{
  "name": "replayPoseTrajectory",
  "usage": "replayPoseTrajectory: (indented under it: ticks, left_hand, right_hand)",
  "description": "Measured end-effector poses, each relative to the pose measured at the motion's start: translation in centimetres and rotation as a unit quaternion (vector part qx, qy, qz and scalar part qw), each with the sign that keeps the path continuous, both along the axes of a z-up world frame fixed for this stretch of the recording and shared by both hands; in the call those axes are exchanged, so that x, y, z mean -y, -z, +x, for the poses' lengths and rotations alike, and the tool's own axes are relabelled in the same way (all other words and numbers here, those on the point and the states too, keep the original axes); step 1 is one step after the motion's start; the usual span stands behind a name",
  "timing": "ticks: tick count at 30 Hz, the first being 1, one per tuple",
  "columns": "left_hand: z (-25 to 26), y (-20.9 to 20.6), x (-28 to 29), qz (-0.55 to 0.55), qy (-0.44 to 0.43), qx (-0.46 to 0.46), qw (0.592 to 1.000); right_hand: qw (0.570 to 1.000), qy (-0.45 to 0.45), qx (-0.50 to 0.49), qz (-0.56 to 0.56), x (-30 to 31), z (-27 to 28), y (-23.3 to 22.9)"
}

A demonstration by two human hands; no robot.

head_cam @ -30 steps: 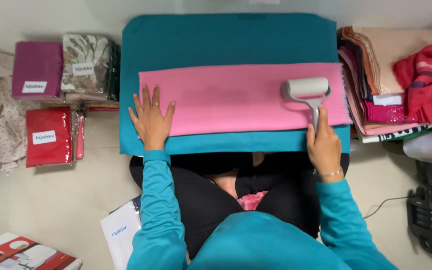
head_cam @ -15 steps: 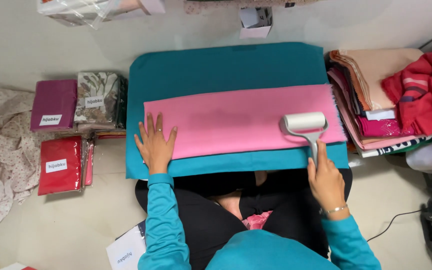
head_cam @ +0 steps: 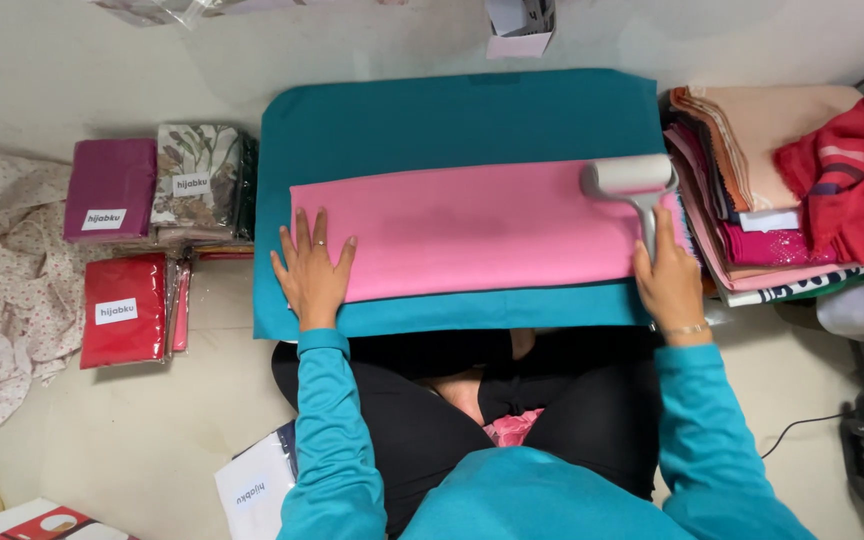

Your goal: Clean a pink piece of fabric using a lint roller and then fold it.

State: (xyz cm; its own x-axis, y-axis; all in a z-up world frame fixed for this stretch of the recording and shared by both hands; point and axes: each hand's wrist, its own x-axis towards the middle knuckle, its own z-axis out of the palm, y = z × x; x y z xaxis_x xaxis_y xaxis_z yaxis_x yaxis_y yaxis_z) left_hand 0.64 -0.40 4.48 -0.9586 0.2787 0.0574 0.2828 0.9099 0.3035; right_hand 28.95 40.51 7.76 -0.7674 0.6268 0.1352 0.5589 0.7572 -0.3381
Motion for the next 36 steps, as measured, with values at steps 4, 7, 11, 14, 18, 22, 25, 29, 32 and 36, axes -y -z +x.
replayPoseTrajectory:
  ticks: [4,7,11,14,18,22,25,29,32,36]
  left_hand:
    - [-0.2,0.2,0.0,0.007,0.008,-0.012,1.000]
    - [-0.3,0.2,-0.1,0.018,0.019,-0.020,0.999]
    - [-0.4,0.6,0.0,0.024,0.021,-0.021,0.999]
    - [-0.9,1.2,0.4,0.013,0.030,-0.014,0.999]
    - [-1.6,0.6,1.9,0.033,0.061,0.029,0.997]
    - [-1.4,0.5,2.7,0.018,0.072,0.038,0.997]
    - [-1.2,0.2,2.6,0.011,0.069,0.032,0.997]
    - [-1.2,0.2,2.6,0.017,0.069,0.031,0.997]
    - [-1.0,-0.2,2.5,0.023,0.067,0.030,0.997]
    - [-1.0,0.0,2.4,0.032,0.067,0.033,0.997]
  right_hand:
    - [1.000,-0.017,0.013,-0.016,1.0,7.0,-1.0]
    - [0.995,0.014,0.098,-0.005,0.7,10.9,-2.9]
    - [0.989,0.020,0.143,-0.017,-1.4,10.6,-4.7]
    - [0.991,-0.034,0.131,0.006,-1.7,6.4,-5.8]
    - [0.990,-0.093,0.098,0.047,-2.5,-0.3,-3.4]
    - [0.990,-0.140,0.025,0.019,-2.2,-6.3,-1.5]
    - [0.990,-0.140,0.013,-0.011,-1.3,-7.0,-1.8]
    - [0.989,-0.143,0.013,-0.031,-1.7,-2.0,-1.9]
    - [0.988,-0.141,0.012,-0.064,-1.9,3.1,-4.8]
    - [0.989,-0.121,0.042,-0.080,-5.1,7.7,-4.6]
